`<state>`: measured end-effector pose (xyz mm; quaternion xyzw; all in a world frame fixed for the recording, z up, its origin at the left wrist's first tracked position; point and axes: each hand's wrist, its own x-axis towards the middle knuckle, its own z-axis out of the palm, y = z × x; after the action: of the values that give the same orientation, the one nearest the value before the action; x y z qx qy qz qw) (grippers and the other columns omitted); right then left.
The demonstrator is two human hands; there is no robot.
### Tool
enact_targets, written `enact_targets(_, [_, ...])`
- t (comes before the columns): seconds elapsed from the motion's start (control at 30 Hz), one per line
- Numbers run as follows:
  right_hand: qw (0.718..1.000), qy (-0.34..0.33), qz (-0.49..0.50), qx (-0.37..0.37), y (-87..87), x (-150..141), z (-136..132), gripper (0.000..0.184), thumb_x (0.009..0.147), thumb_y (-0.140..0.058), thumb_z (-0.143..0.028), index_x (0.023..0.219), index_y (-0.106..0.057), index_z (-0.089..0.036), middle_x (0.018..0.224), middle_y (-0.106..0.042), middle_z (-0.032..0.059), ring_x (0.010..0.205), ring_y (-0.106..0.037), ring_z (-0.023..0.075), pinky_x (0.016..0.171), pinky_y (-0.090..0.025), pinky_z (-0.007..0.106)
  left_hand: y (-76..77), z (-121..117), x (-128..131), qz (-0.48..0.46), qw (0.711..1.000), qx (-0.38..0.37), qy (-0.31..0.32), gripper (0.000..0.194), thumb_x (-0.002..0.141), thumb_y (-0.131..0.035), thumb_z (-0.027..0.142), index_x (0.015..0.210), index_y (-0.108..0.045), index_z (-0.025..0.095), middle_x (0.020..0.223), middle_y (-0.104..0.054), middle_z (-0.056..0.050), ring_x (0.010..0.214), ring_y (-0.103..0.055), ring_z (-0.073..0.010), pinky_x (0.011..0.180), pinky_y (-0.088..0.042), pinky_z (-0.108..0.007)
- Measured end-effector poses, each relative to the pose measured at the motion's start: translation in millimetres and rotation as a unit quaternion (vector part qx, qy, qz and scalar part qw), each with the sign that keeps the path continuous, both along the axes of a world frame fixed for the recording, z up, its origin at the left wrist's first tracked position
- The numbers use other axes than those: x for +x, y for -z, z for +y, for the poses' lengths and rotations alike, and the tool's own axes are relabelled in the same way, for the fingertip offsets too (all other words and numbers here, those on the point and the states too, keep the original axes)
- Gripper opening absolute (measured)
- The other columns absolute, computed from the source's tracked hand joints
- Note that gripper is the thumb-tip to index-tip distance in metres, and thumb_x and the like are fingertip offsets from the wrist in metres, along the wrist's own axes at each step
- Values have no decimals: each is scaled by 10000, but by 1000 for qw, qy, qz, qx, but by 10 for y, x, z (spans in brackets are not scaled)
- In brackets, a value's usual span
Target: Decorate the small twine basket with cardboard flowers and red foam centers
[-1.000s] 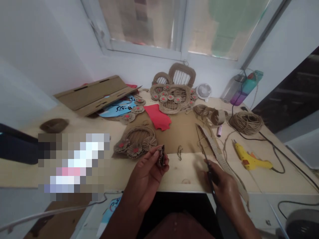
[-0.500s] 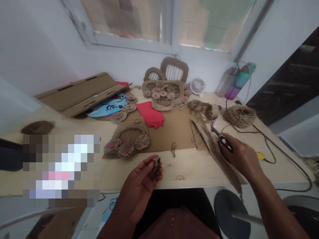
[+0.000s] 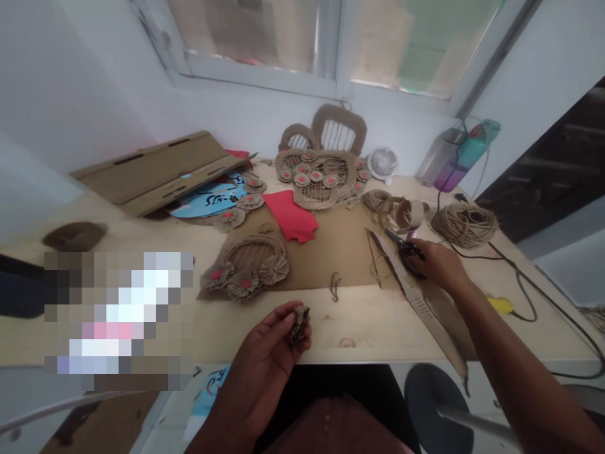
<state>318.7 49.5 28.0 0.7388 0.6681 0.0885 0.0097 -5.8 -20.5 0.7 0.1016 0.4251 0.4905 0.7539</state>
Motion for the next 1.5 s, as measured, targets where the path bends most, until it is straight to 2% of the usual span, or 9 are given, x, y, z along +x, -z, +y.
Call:
enact_targets(0.17, [996,23,14,83,-106,-207,-231,358,924,-476,-295,1212,-632,-152,1089,-712,147,932,-677,295,684,-480,337,-16,13,-49,6,1000,-2,1,228,619,-799,124,832,-721,142,704,-702,-61,606,-637,-136,534,-525,-203])
enact_targets(0.23, [984,-42,107,133,-119,-415,-320,303,905,-510,-275,1129,-673,-151,1053,-725,125,921,-681,265,758,-506,336,-28,-4,-64,9,1000,-7,1,223,619,-799,122,829,-725,143,701,-699,-59,607,-633,-135,539,-526,-204])
enact_targets(0.37, [942,-219,249,54,1,-935,-358,247,908,-510,-191,1073,-693,-176,1117,-711,94,1011,-662,219,863,-525,327,-42,-35,-86,5,1000,-7,-14,200,627,-796,126,816,-734,147,684,-694,-53,598,-629,-133,532,-527,-200])
enact_targets(0.5, [934,-228,271,42,171,-1477,-561,351,897,-492,-137,1223,-620,-117,1244,-645,167,1176,-581,279,991,-474,446,-87,-20,-217,-3,999,-1,-51,163,619,-794,118,765,-737,161,652,-697,-44,564,-626,-127,502,-520,-186])
enact_targets(0.57, [902,-279,329,33,202,-1730,-809,324,902,-478,-148,1180,-645,-152,1181,-687,137,1101,-632,262,929,-525,390,-140,-4,-329,-1,997,6,-76,163,620,-790,109,756,-734,179,657,-705,-36,560,-629,-124,507,-527,-187])
enact_targets(0.67, [795,-398,456,-46,168,-1964,-1120,219,888,-574,-277,1077,-684,-256,975,-751,23,872,-695,195,763,-565,259,-226,16,-460,10,993,40,-110,195,628,-787,118,797,-727,194,690,-709,-26,561,-621,-118,499,-524,-183])
enact_targets(0.83, [792,-193,580,16,63,-1881,-984,208,914,-513,-157,959,-711,-199,877,-722,50,828,-667,179,738,-516,275,-257,54,-390,17,995,50,-87,189,640,-785,151,818,-726,168,688,-699,-35,612,-634,-129,553,-533,-193])
enact_targets(1.37, [752,-159,636,65,105,-2100,-606,190,844,-610,-161,1013,-691,-196,948,-708,41,856,-631,162,754,-506,269,-201,128,-12,47,991,65,-109,194,612,-815,209,738,-674,164,698,-704,4,664,-606,-87,635,-505,-163])
enact_targets(1.5, [773,-129,613,99,72,-2124,-605,195,849,-615,-184,1033,-677,-183,891,-684,37,796,-606,155,728,-497,268,-194,163,-11,92,983,87,-134,162,627,-790,199,725,-662,180,685,-716,17,648,-619,-87,632,-498,-167])
